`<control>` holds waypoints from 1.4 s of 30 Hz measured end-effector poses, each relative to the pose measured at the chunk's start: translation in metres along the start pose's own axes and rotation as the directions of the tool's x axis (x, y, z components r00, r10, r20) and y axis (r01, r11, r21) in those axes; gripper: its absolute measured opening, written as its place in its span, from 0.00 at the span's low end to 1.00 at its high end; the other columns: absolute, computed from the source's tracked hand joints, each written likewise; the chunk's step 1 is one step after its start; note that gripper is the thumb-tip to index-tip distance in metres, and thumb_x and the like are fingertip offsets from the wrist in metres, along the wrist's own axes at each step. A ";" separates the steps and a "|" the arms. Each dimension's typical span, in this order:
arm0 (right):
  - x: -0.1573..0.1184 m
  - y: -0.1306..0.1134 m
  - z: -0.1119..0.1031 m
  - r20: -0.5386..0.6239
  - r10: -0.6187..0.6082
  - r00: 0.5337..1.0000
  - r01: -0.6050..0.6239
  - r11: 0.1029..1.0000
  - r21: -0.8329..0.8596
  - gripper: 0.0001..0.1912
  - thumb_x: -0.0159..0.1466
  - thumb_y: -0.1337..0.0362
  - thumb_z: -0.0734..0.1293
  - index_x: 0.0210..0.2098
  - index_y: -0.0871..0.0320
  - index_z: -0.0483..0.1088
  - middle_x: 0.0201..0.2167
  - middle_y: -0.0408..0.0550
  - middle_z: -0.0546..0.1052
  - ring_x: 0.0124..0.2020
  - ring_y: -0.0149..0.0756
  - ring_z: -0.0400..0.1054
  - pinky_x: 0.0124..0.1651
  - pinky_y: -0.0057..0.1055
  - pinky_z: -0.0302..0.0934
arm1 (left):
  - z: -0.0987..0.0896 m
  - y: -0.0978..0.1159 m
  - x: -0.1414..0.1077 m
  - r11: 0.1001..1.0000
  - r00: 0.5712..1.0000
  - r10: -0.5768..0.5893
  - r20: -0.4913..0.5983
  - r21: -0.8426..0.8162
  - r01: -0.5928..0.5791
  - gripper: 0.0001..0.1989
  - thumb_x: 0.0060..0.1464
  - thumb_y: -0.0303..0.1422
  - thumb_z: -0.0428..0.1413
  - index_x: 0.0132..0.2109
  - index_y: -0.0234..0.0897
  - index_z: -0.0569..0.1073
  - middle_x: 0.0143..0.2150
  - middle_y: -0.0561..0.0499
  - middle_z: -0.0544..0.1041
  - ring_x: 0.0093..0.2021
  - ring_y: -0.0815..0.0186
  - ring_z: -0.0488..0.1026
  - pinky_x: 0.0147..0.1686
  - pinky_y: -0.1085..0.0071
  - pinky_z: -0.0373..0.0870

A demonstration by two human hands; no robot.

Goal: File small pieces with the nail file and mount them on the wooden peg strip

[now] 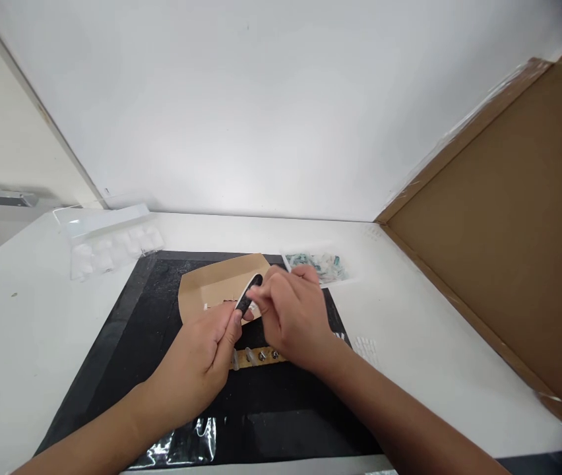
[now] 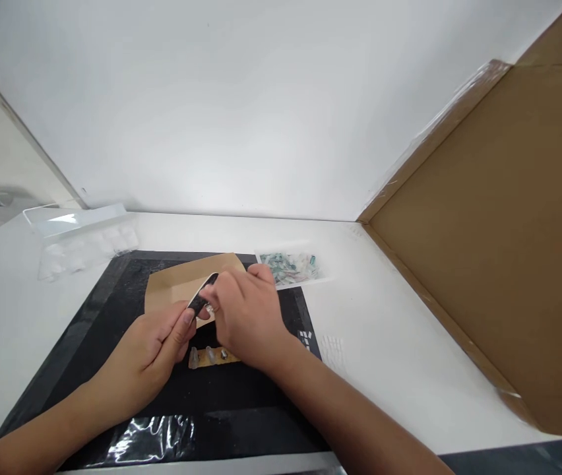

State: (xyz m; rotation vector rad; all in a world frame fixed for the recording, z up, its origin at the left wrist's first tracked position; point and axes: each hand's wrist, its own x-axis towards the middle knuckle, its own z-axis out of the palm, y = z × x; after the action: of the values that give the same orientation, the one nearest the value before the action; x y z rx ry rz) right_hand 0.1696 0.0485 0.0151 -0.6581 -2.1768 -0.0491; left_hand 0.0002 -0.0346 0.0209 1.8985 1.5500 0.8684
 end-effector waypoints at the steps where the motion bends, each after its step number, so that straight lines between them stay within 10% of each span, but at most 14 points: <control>1: 0.000 0.000 0.000 0.014 -0.018 1.000 0.018 1.000 0.006 0.13 0.73 0.70 0.61 0.31 0.55 0.59 0.24 0.39 0.71 0.25 0.31 0.63 0.41 0.37 0.49 | 0.000 0.000 0.000 1.000 1.000 0.002 -0.001 0.003 -0.002 0.21 0.75 0.39 0.39 0.32 0.41 0.62 0.28 0.54 0.69 0.29 0.65 0.67 0.30 0.69 0.61; 16: -0.012 0.014 0.007 0.026 0.020 0.999 -0.025 0.978 0.205 0.09 0.74 0.68 0.63 0.36 0.55 0.64 0.28 0.41 0.74 0.30 0.32 0.68 0.41 0.37 0.51 | -0.010 -0.001 0.003 0.995 0.988 0.087 -0.129 0.058 -0.080 0.18 0.75 0.36 0.42 0.38 0.39 0.71 0.29 0.52 0.72 0.34 0.63 0.73 0.39 0.68 0.69; 22: -0.018 0.022 0.014 0.178 -0.024 0.984 -0.024 0.965 0.262 0.09 0.76 0.64 0.63 0.37 0.56 0.67 0.29 0.41 0.74 0.31 0.32 0.67 0.42 0.35 0.52 | -0.025 -0.017 0.010 0.957 0.953 0.160 -0.256 0.277 -0.086 0.17 0.74 0.37 0.42 0.55 0.38 0.73 0.50 0.44 0.79 0.51 0.57 0.76 0.51 0.63 0.71; 32: -0.022 0.031 0.016 0.182 -0.062 0.981 0.021 0.975 0.219 0.08 0.75 0.66 0.64 0.37 0.57 0.66 0.30 0.42 0.75 0.30 0.31 0.65 0.43 0.35 0.51 | -0.029 -0.032 0.020 0.804 0.949 0.157 -0.273 0.593 0.038 0.18 0.75 0.39 0.43 0.60 0.37 0.70 0.47 0.46 0.77 0.42 0.59 0.77 0.37 0.66 0.71; 42: -0.021 0.037 0.013 0.183 -0.014 0.983 -0.023 0.981 0.194 0.07 0.76 0.64 0.64 0.39 0.56 0.69 0.31 0.42 0.76 0.32 0.33 0.69 0.43 0.36 0.51 | -0.025 -0.051 0.025 0.750 0.929 0.292 -0.228 0.657 -0.075 0.19 0.73 0.37 0.49 0.66 0.39 0.68 0.42 0.47 0.75 0.43 0.61 0.75 0.39 0.68 0.72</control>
State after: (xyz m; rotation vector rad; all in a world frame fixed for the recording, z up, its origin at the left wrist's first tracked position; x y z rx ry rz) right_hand 0.1885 0.0748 -0.0162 -0.5737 -2.3192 0.2340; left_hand -0.0477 -0.0001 0.0023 2.5300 2.0773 0.8186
